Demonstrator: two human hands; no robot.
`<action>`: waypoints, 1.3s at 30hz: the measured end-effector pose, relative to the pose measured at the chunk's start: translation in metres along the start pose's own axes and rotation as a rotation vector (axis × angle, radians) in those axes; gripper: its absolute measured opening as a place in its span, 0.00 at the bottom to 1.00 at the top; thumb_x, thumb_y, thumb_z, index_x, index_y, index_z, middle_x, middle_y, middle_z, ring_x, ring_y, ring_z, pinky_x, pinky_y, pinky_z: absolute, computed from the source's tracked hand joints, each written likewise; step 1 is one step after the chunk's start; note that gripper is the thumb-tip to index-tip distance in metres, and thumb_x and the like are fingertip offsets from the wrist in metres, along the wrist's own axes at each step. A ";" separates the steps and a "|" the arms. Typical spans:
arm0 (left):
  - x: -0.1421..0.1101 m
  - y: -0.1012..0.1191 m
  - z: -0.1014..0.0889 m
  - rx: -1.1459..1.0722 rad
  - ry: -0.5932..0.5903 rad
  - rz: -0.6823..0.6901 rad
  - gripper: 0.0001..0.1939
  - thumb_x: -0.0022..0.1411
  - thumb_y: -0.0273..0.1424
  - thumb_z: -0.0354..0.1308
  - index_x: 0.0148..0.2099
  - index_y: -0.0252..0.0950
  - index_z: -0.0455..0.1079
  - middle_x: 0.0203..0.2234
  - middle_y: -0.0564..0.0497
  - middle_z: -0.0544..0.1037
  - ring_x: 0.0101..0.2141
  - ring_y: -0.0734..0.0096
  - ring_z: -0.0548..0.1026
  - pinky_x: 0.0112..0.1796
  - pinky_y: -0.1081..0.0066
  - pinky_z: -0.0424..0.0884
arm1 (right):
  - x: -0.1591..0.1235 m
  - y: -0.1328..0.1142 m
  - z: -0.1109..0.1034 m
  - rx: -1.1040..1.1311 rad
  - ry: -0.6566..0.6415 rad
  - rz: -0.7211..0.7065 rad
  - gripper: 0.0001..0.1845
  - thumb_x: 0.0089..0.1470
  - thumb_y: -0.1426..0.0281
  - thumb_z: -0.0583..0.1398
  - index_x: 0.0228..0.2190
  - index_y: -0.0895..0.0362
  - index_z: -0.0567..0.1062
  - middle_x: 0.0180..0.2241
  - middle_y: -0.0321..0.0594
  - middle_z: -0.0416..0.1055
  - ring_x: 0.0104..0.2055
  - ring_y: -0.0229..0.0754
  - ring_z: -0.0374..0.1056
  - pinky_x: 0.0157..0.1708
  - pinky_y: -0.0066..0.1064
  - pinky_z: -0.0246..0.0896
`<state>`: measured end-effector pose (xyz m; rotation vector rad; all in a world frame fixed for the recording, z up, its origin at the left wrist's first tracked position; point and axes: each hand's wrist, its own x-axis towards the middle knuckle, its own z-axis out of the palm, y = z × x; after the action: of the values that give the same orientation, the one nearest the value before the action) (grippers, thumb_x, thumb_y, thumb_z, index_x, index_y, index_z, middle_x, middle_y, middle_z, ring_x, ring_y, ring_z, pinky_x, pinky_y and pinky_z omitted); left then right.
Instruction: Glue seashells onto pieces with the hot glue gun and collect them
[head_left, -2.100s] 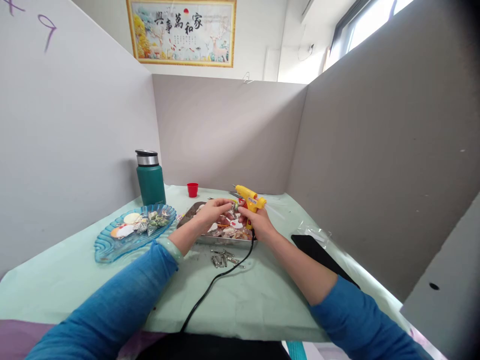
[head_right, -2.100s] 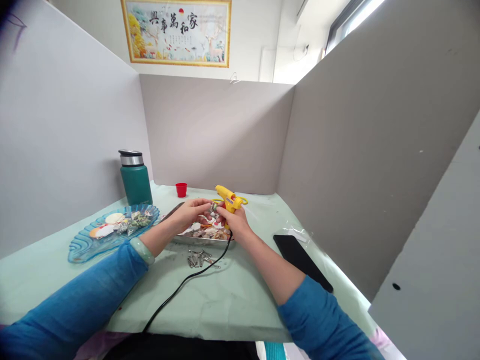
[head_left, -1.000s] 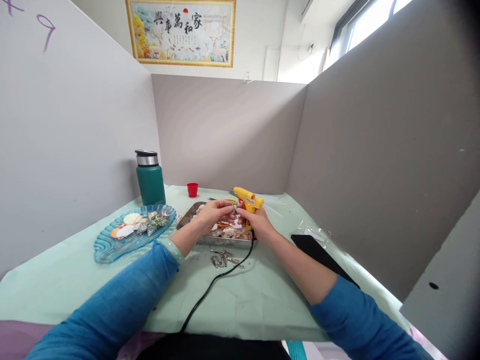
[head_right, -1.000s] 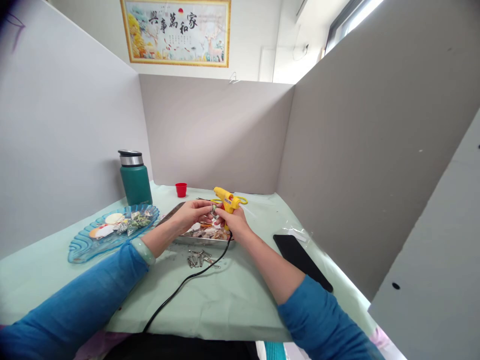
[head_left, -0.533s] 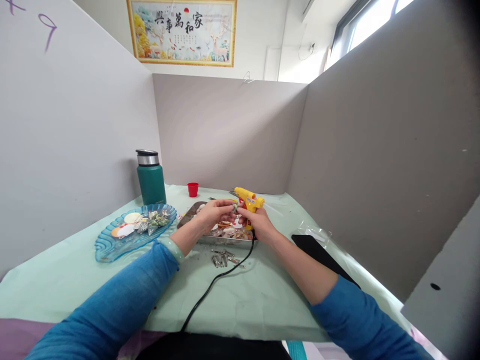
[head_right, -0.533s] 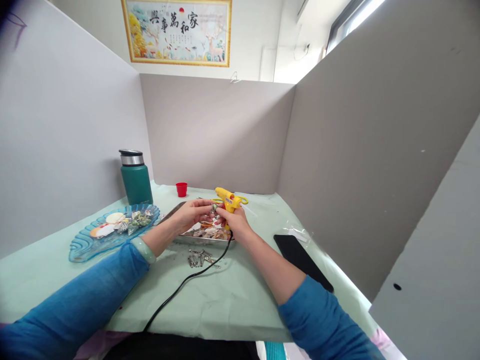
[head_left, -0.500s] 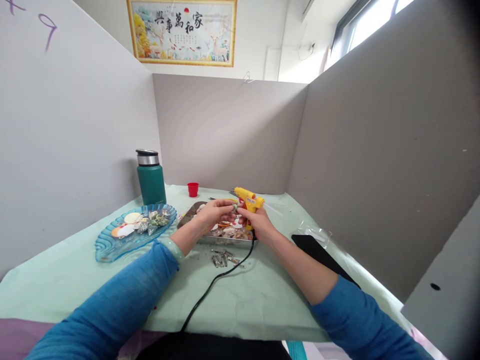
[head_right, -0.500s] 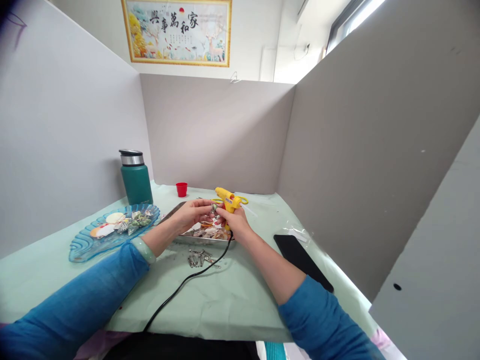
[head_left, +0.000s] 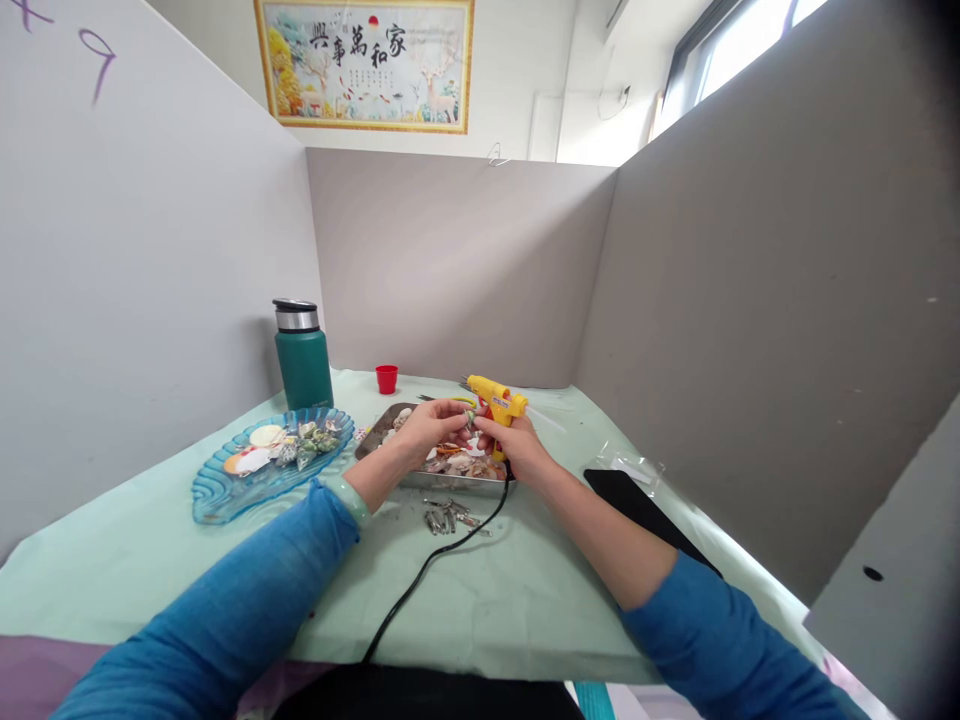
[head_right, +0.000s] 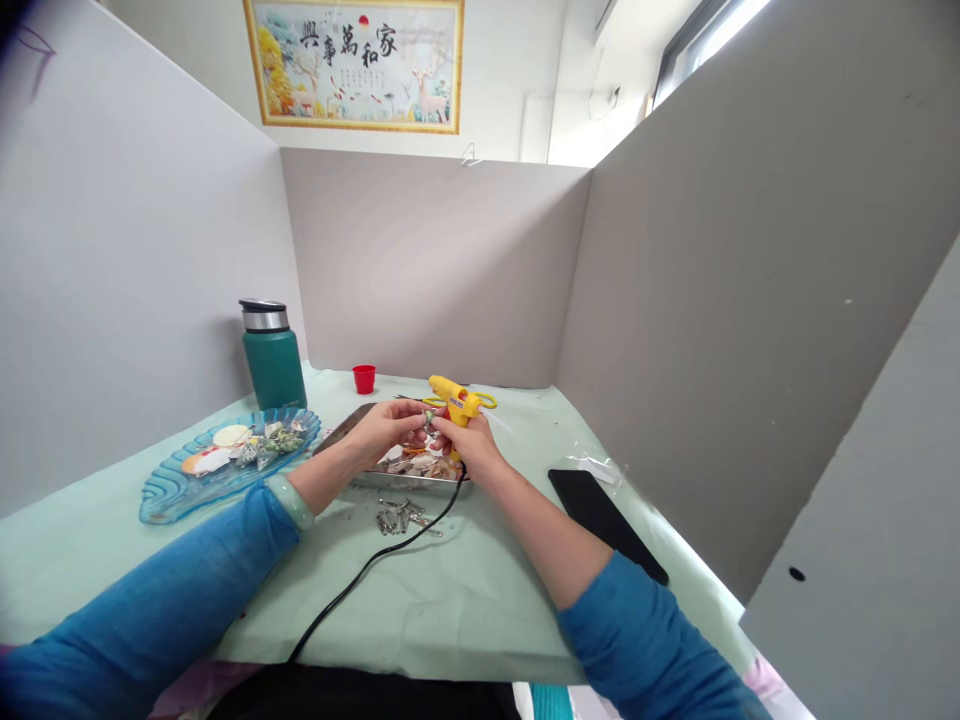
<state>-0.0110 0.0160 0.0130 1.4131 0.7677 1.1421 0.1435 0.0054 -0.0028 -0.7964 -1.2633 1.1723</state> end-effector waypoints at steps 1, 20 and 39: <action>0.000 0.000 0.000 0.008 0.004 -0.001 0.13 0.50 0.28 0.66 0.38 0.29 0.71 0.23 0.50 0.74 0.23 0.75 0.72 0.28 0.72 0.70 | 0.000 0.000 0.000 -0.001 0.001 -0.001 0.17 0.36 0.65 0.67 0.29 0.58 0.71 0.18 0.32 0.69 0.18 0.34 0.64 0.17 0.25 0.54; 0.009 0.002 -0.014 -0.452 -0.031 -0.053 0.08 0.52 0.21 0.61 0.36 0.32 0.67 0.31 0.46 0.76 0.35 0.66 0.77 0.41 0.65 0.73 | 0.001 -0.001 0.000 0.032 0.147 -0.011 0.16 0.36 0.66 0.67 0.28 0.57 0.70 0.24 0.35 0.72 0.19 0.35 0.63 0.17 0.26 0.54; 0.007 0.003 -0.015 -0.425 0.089 -0.296 0.05 0.56 0.23 0.60 0.37 0.31 0.71 0.25 0.49 0.76 0.24 0.74 0.74 0.26 0.75 0.72 | 0.002 0.002 0.000 0.012 0.115 -0.031 0.16 0.37 0.64 0.67 0.28 0.58 0.70 0.25 0.36 0.73 0.18 0.32 0.64 0.16 0.23 0.55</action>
<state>-0.0233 0.0273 0.0166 0.8691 0.7169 1.0628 0.1431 0.0073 -0.0039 -0.8213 -1.1685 1.0931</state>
